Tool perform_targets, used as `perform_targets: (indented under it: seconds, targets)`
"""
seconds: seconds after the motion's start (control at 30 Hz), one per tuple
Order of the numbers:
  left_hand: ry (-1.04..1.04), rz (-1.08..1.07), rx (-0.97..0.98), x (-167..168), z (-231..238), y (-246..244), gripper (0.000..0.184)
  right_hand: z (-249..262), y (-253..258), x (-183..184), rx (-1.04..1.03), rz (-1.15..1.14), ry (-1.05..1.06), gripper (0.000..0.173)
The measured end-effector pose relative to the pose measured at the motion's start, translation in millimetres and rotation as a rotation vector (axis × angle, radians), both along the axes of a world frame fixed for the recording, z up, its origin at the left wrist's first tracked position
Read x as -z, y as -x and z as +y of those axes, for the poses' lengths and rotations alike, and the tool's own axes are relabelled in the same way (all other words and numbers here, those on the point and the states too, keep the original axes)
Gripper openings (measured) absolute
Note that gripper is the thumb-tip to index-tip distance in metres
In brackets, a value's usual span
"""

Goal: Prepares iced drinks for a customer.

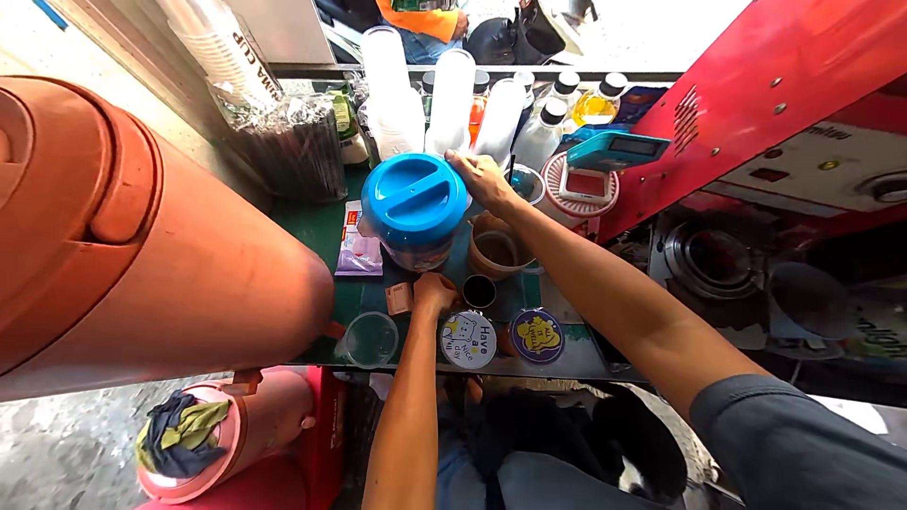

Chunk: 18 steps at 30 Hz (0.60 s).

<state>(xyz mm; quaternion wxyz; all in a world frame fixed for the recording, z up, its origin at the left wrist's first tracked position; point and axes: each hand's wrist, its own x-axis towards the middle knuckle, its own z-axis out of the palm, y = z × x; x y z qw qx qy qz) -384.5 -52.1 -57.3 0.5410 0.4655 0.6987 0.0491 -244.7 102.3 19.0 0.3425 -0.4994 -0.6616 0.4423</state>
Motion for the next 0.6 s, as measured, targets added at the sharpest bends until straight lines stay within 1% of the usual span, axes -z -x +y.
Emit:
perform_targets:
  seconds: [0.07,0.1,0.13,0.2,0.23,0.3,0.43,0.53,0.6]
  targets:
    - [-0.081,0.002,-0.040,0.6,-4.8,3.3,0.030,1.7,0.2,1.4,-0.010,-0.006,-0.007,0.055]
    - [-0.094,0.027,-0.008,-1.0,-6.0,4.8,0.038,2.1,0.4,1.1,-0.015,-0.010,-0.012,0.055]
    - [-0.074,0.063,0.058,-4.2,-6.0,4.9,0.048,2.4,0.6,1.1,-0.017,-0.014,-0.012,0.055]
    - [0.016,0.142,0.230,-8.0,-2.7,-1.0,0.060,2.6,0.5,2.7,-0.016,-0.016,-0.015,0.056]
    - [0.053,0.177,0.291,-7.9,0.1,-6.4,0.064,3.0,0.6,3.1,-0.014,-0.017,-0.018,0.056]
    - [0.085,0.207,0.340,-2.5,4.9,-15.7,0.068,3.6,0.8,3.0,-0.015,-0.020,-0.025,0.056]
    - [0.093,0.175,0.354,0.2,6.8,-15.1,0.054,7.2,-2.6,0.9,-0.049,0.011,-0.007,0.056]
    - [0.064,0.104,0.371,-1.3,2.0,-3.1,0.046,13.3,-1.7,3.8,-0.107,0.117,-0.025,0.049]
    - [0.046,0.072,0.385,-8.3,-1.3,3.3,0.041,14.1,6.2,9.9,-0.064,0.204,-0.025,0.048]
